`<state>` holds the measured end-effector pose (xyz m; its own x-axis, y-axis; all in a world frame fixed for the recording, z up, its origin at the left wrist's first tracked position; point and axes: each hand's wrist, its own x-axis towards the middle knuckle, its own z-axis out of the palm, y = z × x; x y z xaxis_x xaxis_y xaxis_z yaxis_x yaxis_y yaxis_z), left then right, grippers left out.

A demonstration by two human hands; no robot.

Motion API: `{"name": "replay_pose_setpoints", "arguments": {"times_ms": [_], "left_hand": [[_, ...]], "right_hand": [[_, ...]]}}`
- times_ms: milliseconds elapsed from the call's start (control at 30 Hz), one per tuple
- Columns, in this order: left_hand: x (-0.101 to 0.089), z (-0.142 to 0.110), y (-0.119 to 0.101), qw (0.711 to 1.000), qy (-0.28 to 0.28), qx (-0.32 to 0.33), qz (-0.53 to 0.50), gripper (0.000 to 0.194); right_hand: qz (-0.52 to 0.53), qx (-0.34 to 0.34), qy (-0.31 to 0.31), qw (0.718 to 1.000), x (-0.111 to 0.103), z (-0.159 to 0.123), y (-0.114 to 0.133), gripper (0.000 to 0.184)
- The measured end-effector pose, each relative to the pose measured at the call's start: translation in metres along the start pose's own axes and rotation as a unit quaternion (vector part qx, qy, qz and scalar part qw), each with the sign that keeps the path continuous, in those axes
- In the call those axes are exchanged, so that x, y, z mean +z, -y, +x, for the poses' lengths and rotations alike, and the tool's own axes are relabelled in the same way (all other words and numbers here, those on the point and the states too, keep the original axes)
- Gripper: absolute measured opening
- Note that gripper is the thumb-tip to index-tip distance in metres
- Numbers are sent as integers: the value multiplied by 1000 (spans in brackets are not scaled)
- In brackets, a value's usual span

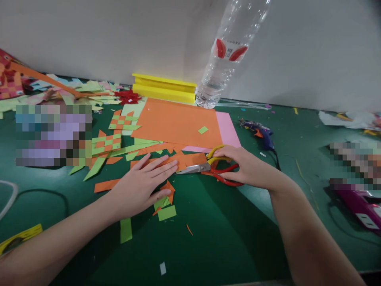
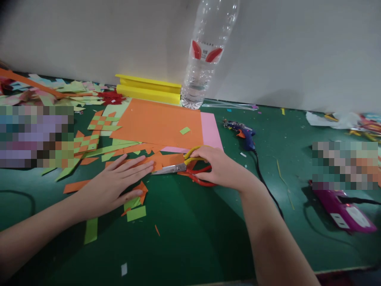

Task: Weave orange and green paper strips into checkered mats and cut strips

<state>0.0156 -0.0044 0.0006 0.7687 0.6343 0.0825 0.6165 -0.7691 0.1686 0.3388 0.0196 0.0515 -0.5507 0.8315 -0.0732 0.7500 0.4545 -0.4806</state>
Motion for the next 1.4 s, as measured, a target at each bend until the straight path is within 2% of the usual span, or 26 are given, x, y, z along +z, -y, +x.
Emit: {"name": "replay_pose_setpoints", "arguments": {"times_ms": [200,600,800,1100,1400], "left_hand": [[0,0,1,1000,0,-2,-1,61],[0,-3,2,1000,-5,17,7,66],[-1,-3,1,1000,5,20,12,72],[2,-3,1,999,-14,26,26,71],[2,-3,0,1000,-13,18,15,73]], "right_hand": [[8,-8,1,1000,-1,1,1,35],[13,26,15,999,4,-1,-3,37],[24,21,12,999,5,-1,-3,37],[16,2,0,1000,10,2,11,34],[7,-16,0,1000,12,3,5,35]]}}
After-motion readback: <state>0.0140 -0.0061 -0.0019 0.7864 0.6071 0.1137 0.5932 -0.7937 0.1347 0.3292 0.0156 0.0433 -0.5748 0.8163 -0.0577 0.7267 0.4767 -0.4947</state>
